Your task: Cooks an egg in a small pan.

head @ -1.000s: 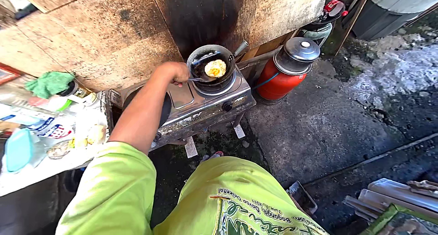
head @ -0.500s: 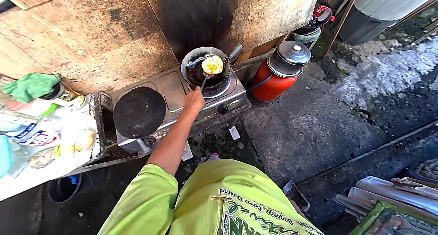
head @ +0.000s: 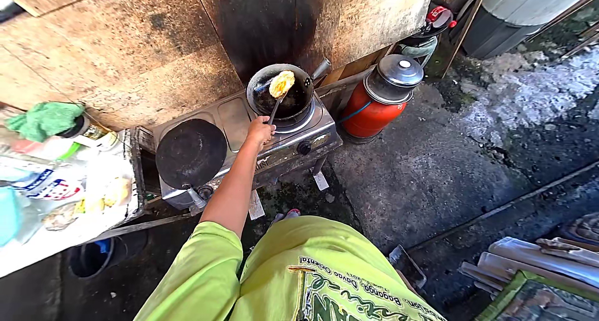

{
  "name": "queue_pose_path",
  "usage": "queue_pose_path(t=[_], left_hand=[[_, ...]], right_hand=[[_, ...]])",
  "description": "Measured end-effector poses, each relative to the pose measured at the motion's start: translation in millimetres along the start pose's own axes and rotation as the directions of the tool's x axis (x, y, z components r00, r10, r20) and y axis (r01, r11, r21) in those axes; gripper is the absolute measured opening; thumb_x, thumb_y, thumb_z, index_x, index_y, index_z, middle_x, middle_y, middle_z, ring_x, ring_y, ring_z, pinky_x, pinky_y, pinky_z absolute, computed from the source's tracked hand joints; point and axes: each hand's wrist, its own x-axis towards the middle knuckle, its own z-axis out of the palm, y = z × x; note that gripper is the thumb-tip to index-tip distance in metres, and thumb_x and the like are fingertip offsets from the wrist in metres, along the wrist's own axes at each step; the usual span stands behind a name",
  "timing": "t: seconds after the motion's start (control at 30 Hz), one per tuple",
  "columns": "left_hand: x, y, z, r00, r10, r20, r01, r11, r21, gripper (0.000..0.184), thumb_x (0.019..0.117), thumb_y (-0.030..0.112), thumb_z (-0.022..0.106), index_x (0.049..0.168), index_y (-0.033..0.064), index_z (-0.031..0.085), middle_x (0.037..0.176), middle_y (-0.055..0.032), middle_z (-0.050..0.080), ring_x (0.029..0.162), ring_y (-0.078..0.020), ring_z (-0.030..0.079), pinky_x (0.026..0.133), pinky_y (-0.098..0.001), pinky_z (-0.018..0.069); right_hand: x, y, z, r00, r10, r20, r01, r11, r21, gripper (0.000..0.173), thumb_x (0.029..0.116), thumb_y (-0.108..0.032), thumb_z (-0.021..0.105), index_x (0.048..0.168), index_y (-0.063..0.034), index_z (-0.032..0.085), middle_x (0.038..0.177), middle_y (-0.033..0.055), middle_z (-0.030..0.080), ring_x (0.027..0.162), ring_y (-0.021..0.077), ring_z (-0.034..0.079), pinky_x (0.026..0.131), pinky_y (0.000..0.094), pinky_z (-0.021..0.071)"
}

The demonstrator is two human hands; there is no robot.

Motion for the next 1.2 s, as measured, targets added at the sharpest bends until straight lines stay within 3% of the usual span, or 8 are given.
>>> queue_pose_path(t=[0.03,0.07,0.17,0.3,0.43,0.6,0.8,1.2], left_hand=[[-3.7,0.5,-5.3,1.0,-0.009,0.003,0.009,0.999,-0.05,0.05,0.1022,0.007,0.061,0.15,0.0125,0.047,0.089,-0.0065,0.061,0.054,-0.0077,0.045,0.047,-0.0216,0.0361],[-6.9,0.2,-11.0,1.0,-0.015,0.01,0.016,0.995,-0.096,0.049,0.1021,0.006,0.06,0.149,0.0116,0.047,0.086,-0.0058,0.06,0.052,-0.0069,0.044,0.045,-0.0203,0.0349],[-13.0,-5.7,-26.2,0.999,-0.032,0.039,0.04,0.975,-0.217,0.045,0.1026,0.006,0.059,0.146,0.0104,0.049,0.081,-0.0046,0.058,0.049,-0.0058,0.043,0.041,-0.0181,0.0335],[-23.2,-12.8,-37.6,0.995,-0.059,0.08,0.081,0.944,-0.32,0.039,0.1037,0.008,0.057,0.143,0.0117,0.052,0.079,-0.0032,0.058,0.048,-0.0048,0.044,0.04,-0.0167,0.0335],[-27.9,-15.1,-43.0,0.991,-0.072,0.11,0.111,0.91,-0.399,0.038,0.1048,0.008,0.055,0.142,0.0112,0.05,0.08,-0.0027,0.058,0.046,-0.0029,0.042,0.038,-0.0152,0.0328],[-26.3,-16.8,-46.4,0.988,-0.065,0.142,0.123,0.885,-0.449,0.037,0.1053,0.008,0.053,0.142,0.0112,0.05,0.08,-0.0025,0.057,0.045,-0.0026,0.042,0.038,-0.0145,0.0334],[-27.0,-17.5,-44.8,0.985,-0.074,0.156,0.139,0.873,-0.467,0.037,0.1057,0.008,0.052,0.143,0.0112,0.048,0.08,-0.0027,0.057,0.045,-0.0023,0.042,0.038,-0.0143,0.0335],[-28.4,-18.6,-44.5,0.985,-0.068,0.16,0.139,0.861,-0.49,0.036,0.1065,0.01,0.051,0.143,0.0114,0.048,0.079,-0.0017,0.056,0.045,-0.0019,0.041,0.038,-0.0142,0.033]], right_hand=[[-5.6,-43.3,-31.4,0.945,0.24,0.224,-0.261,0.963,0.068,0.044,0.1092,-0.03,0.05,0.142,-0.0018,0.059,0.135,0.0248,0.065,0.126,0.0385,0.063,0.108,0.0501,0.0481],[-10.8,-68.3,-43.7,0.904,0.341,0.258,-0.376,0.921,0.101,0.043,0.1089,-0.027,0.05,0.143,-0.0012,0.058,0.139,0.0264,0.062,0.131,0.0415,0.059,0.111,0.0558,0.0445],[-18.6,-102.9,-58.8,0.821,0.474,0.317,-0.532,0.837,0.127,0.042,0.1109,-0.024,0.047,0.146,-0.0014,0.055,0.146,0.025,0.057,0.138,0.0405,0.053,0.116,0.0556,0.0378],[-14.3,-78.5,-35.0,0.854,0.434,0.286,-0.46,0.887,0.027,0.044,0.1094,-0.027,0.049,0.144,-0.0003,0.056,0.144,0.0258,0.059,0.135,0.0404,0.056,0.115,0.0551,0.0404],[-20.7,-105.5,-58.0,0.845,0.438,0.308,-0.468,0.883,0.027,0.041,0.1095,-0.023,0.05,0.142,0.0015,0.056,0.143,0.0261,0.059,0.136,0.0391,0.056,0.115,0.0527,0.0406],[-1.8,-66.4,-35.2,0.867,0.423,0.263,-0.457,0.885,0.083,0.041,0.1088,-0.026,0.05,0.141,-0.003,0.06,0.139,0.0248,0.062,0.132,0.0411,0.058,0.112,0.0579,0.0431],[-16.8,-119.9,-75.1,0.836,0.445,0.321,-0.492,0.867,0.079,0.042,0.1116,-0.02,0.045,0.146,0.0018,0.052,0.147,0.0273,0.055,0.139,0.0418,0.052,0.116,0.0546,0.0374],[-16.9,-100.3,-57.4,0.832,0.453,0.32,-0.485,0.874,0.025,0.04,0.109,-0.022,0.051,0.141,-0.0004,0.058,0.142,0.0261,0.059,0.135,0.0409,0.056,0.113,0.0563,0.0418]])
